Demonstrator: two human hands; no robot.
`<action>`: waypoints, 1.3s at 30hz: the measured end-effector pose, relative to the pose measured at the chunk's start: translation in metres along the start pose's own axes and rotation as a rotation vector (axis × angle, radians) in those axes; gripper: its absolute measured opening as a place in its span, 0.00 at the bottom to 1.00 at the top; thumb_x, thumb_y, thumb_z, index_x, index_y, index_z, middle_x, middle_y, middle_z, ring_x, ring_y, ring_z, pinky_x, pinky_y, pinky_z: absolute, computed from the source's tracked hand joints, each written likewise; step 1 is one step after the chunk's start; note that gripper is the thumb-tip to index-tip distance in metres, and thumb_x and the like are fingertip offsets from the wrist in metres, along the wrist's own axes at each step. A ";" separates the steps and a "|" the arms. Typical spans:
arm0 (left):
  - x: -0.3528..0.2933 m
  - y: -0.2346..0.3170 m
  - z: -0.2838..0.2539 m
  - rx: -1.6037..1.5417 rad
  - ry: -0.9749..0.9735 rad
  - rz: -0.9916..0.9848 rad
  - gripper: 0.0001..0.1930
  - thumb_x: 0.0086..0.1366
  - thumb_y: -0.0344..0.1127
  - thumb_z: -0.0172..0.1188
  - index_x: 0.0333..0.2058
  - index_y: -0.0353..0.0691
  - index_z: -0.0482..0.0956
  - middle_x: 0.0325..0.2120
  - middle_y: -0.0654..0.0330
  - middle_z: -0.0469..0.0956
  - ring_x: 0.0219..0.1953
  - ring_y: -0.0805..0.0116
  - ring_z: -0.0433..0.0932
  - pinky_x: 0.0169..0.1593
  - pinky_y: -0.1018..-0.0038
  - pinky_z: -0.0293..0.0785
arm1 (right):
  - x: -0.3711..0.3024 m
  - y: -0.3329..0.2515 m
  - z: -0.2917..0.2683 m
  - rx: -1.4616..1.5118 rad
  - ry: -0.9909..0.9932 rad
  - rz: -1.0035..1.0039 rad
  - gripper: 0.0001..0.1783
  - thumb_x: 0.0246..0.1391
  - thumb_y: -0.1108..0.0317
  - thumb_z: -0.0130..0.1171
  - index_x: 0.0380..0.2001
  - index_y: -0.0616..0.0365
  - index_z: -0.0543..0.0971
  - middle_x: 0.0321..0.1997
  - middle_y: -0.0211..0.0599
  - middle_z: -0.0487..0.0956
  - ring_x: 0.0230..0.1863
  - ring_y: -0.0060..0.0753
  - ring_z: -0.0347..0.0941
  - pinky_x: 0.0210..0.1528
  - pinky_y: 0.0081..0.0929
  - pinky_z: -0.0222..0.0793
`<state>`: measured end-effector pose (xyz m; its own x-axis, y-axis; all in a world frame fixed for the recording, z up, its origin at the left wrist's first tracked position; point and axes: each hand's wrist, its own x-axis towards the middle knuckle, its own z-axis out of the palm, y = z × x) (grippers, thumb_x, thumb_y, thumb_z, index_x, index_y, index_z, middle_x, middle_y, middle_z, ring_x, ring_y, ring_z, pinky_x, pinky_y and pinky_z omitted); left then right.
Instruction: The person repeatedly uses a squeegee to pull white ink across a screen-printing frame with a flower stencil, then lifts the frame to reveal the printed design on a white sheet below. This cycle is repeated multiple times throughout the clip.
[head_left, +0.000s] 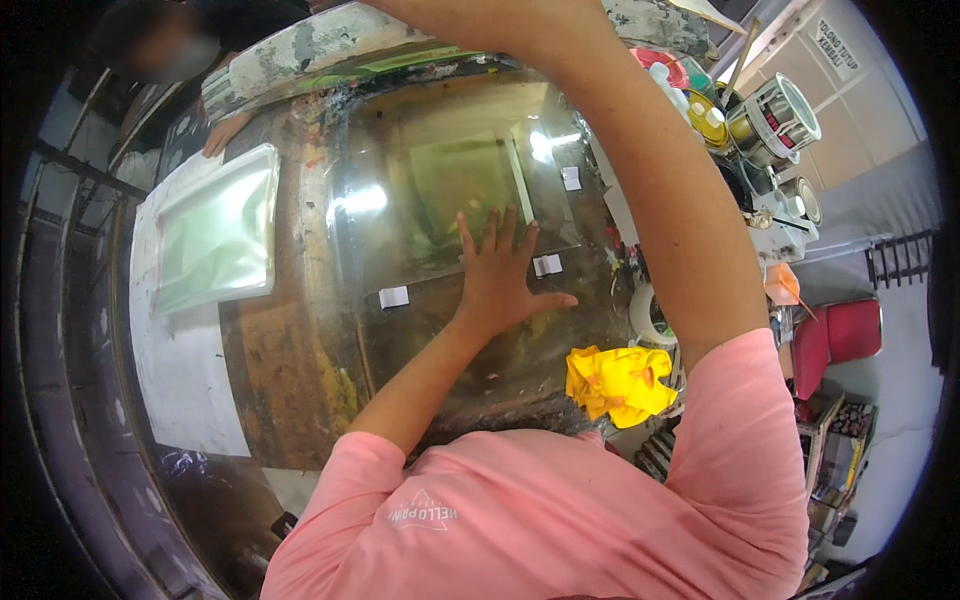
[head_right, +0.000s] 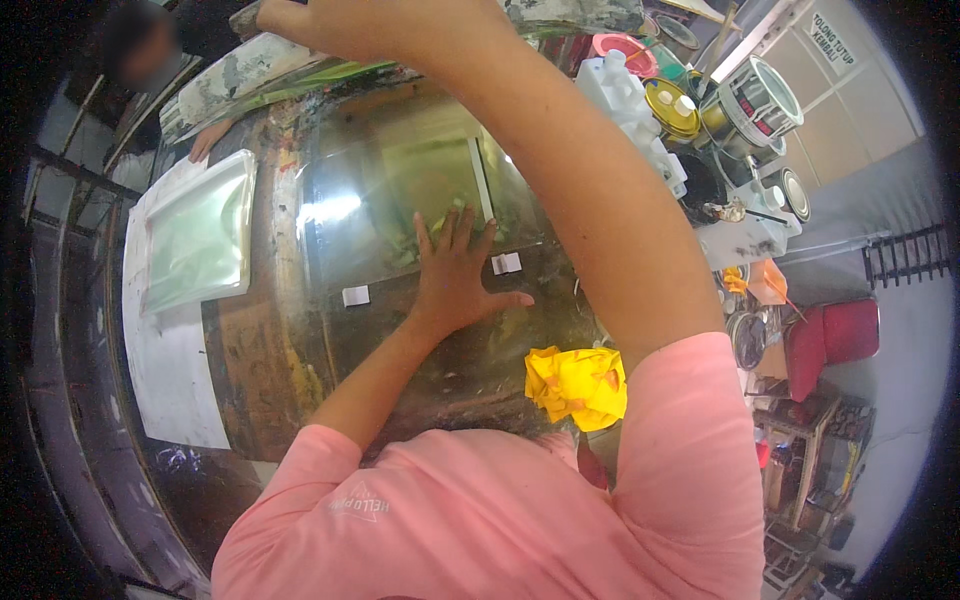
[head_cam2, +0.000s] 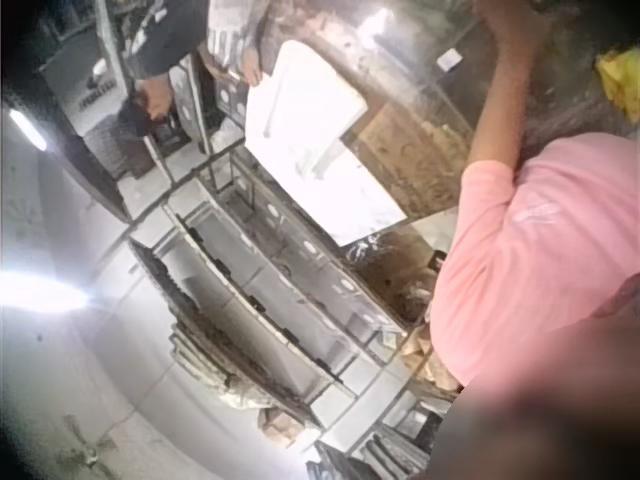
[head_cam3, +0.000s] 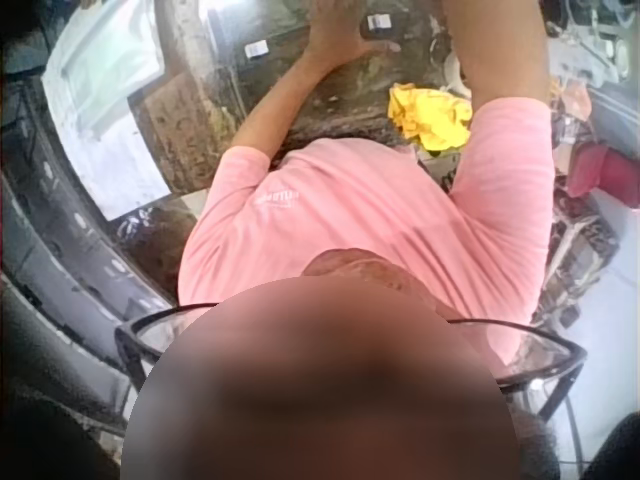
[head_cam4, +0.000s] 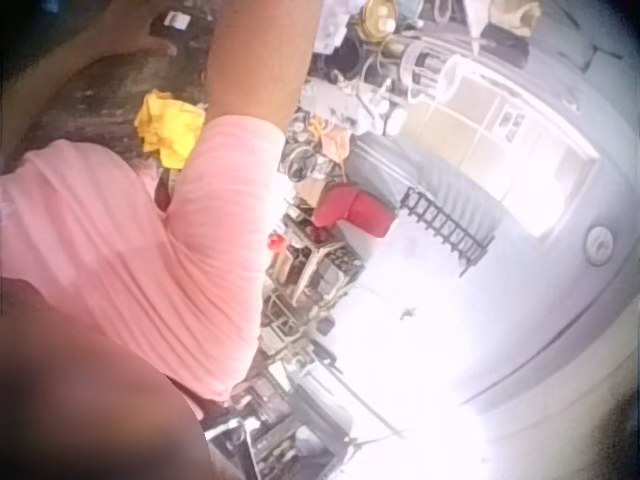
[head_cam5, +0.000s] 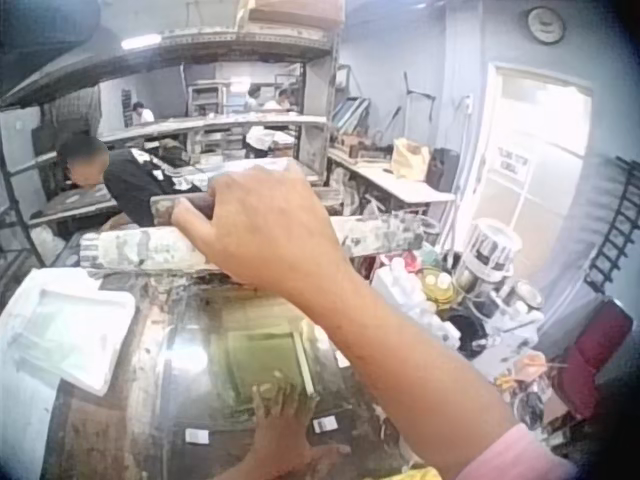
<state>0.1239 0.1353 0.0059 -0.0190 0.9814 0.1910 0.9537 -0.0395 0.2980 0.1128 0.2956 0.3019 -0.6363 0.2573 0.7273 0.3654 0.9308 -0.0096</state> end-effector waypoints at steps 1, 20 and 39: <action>-0.001 0.001 0.000 -0.010 0.026 0.013 0.67 0.49 0.92 0.54 0.72 0.37 0.70 0.75 0.39 0.60 0.79 0.38 0.53 0.76 0.26 0.26 | 0.001 0.001 0.000 0.008 0.003 -0.007 0.35 0.63 0.43 0.53 0.22 0.68 0.86 0.23 0.59 0.83 0.30 0.60 0.83 0.47 0.53 0.77; 0.002 0.000 0.017 -0.075 0.167 0.064 0.62 0.54 0.86 0.57 0.69 0.32 0.72 0.71 0.32 0.63 0.75 0.29 0.57 0.76 0.32 0.46 | -0.003 -0.007 -0.004 0.011 -0.016 0.041 0.31 0.62 0.44 0.54 0.24 0.64 0.87 0.27 0.56 0.85 0.35 0.57 0.83 0.52 0.50 0.74; -0.011 -0.006 0.012 -0.004 0.112 -0.068 0.68 0.53 0.89 0.54 0.74 0.31 0.65 0.78 0.35 0.53 0.80 0.30 0.46 0.76 0.27 0.32 | -0.003 -0.005 -0.001 -0.042 -0.072 0.080 0.35 0.64 0.41 0.51 0.26 0.65 0.86 0.28 0.56 0.85 0.37 0.57 0.84 0.52 0.52 0.75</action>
<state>0.1221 0.1271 -0.0096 -0.1177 0.9547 0.2734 0.9478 0.0258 0.3179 0.1136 0.2897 0.3002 -0.6508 0.3494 0.6741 0.4437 0.8955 -0.0358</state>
